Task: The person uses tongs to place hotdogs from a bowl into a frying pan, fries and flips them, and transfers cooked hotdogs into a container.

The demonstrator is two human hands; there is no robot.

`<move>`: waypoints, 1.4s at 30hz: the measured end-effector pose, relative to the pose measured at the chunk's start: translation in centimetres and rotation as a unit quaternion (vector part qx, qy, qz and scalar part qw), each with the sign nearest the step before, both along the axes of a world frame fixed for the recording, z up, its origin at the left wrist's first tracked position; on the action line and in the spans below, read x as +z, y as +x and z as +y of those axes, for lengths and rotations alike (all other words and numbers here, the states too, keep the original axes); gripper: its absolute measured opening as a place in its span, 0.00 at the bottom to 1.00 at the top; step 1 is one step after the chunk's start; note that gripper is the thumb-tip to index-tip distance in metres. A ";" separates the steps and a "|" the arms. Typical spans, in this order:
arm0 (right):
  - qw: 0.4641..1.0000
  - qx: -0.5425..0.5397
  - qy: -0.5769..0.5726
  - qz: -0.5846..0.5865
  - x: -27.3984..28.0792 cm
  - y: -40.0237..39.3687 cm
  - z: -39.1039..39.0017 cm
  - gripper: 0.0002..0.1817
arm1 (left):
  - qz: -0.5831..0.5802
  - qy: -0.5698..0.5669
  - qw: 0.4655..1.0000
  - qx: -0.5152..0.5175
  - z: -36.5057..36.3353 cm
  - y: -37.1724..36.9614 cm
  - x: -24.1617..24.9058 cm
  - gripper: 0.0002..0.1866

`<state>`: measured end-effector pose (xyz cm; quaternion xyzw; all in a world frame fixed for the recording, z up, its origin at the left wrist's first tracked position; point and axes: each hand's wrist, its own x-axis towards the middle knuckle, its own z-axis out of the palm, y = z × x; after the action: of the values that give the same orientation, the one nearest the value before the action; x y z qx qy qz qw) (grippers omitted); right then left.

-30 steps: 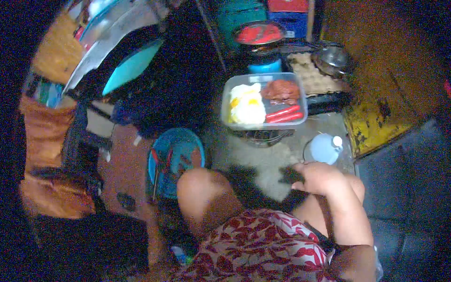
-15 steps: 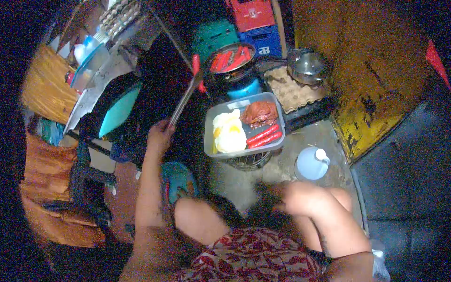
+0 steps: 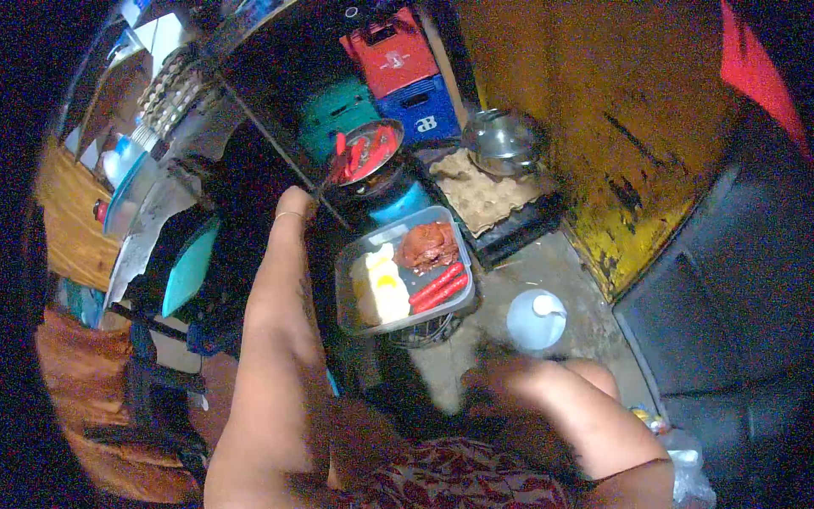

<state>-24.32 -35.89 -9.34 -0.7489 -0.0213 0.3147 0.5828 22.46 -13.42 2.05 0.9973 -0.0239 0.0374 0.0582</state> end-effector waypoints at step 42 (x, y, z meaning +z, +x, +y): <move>0.931 0.230 -0.215 -0.185 4.8 4.3 0.4 0.32 | 0.002 0.067 0.996 -0.053 -6.8 -0.4 0.0 0.15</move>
<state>-20.01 -35.52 -4.51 -0.8761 -0.2321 0.2927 0.3049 22.01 -20.24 2.01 0.9964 -0.0785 0.0303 -0.0064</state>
